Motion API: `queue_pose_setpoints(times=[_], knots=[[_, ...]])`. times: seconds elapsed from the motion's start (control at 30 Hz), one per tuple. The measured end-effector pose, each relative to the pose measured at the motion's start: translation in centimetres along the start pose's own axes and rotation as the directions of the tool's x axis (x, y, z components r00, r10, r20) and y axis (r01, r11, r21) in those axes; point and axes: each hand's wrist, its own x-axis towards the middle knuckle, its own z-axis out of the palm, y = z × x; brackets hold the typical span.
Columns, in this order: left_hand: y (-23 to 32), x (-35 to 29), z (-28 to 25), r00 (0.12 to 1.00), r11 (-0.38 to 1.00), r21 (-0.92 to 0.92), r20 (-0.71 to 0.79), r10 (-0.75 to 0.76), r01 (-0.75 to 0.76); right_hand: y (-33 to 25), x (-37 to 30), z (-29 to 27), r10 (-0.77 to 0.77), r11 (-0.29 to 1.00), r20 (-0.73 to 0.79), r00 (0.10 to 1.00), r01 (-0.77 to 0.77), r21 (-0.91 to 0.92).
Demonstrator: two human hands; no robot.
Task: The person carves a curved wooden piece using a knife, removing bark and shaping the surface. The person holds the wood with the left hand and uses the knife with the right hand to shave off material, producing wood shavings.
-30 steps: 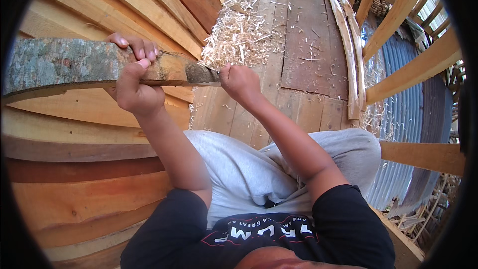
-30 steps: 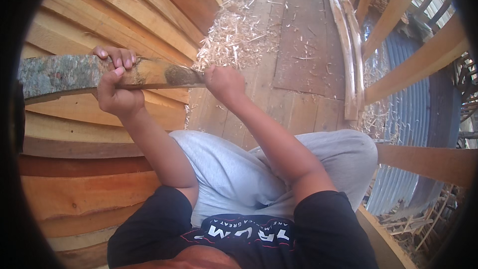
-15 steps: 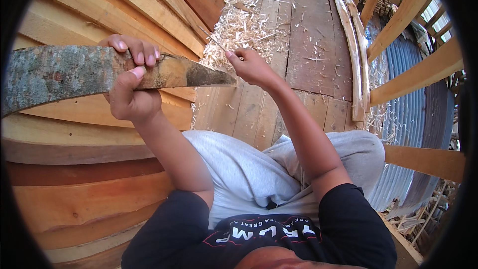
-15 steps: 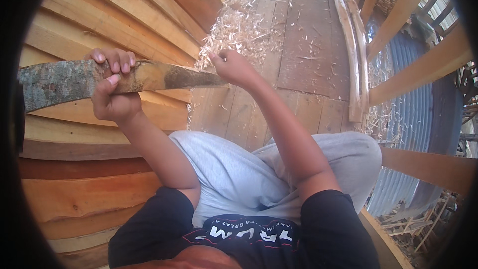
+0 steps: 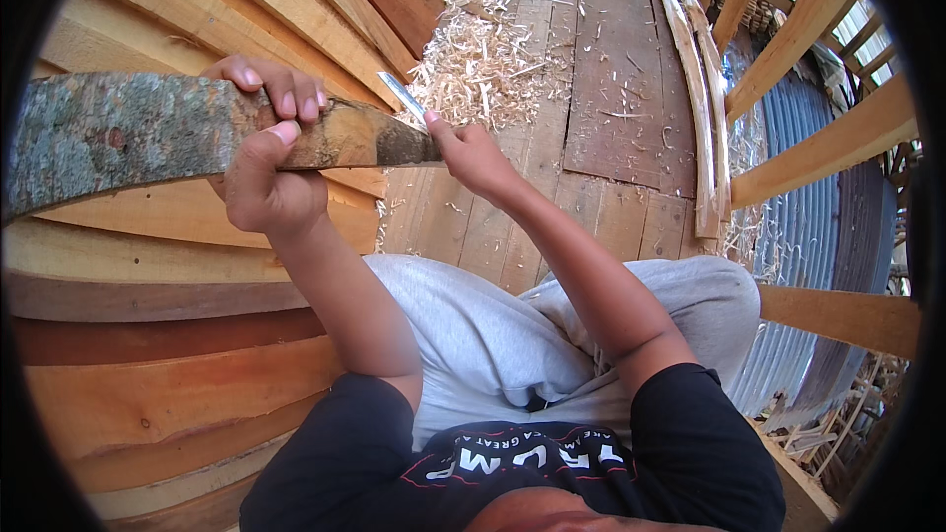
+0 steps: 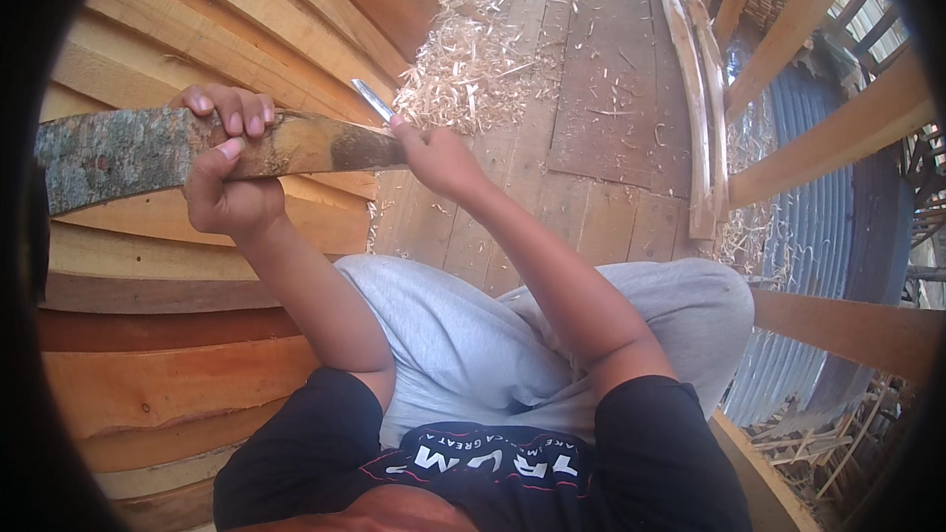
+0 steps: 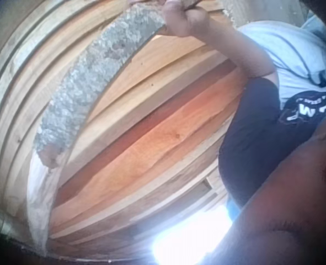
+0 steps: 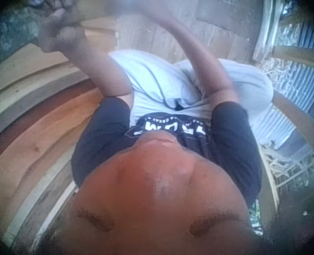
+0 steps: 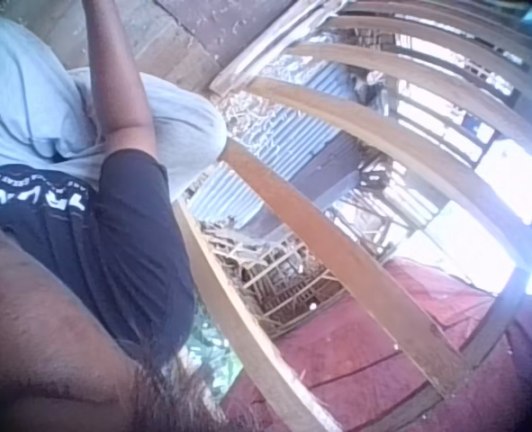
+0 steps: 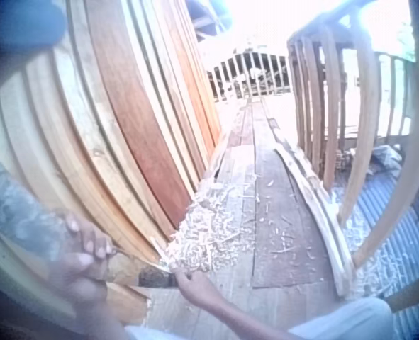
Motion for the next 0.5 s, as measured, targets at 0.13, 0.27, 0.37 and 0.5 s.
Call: queue_pose_setpoints(times=[0.13,0.27,0.37,0.5], knots=[[0.1,0.1,0.1,1.0,1.0,-0.003,-0.005,-0.003,0.003,0.3,-0.3,0.4,-0.042,0.992,0.003,0.999,0.041,0.123],[0.0,0.1,0.1,1.0,1.0,-0.018,-0.007,-0.017,0.017,-0.4,-0.8,0.0,0.137,0.905,0.172,0.976,-0.194,0.379],[0.2,0.0,-0.1,1.0,1.0,-0.011,-0.007,-0.016,0.016,-2.0,-1.4,-0.6,0.278,0.825,0.321,0.905,-0.397,0.403],[0.1,0.0,0.2,1.0,1.0,-0.02,0.009,-0.017,0.017,-2.1,-1.1,-1.7,0.334,0.739,0.478,0.813,-0.54,0.402]])
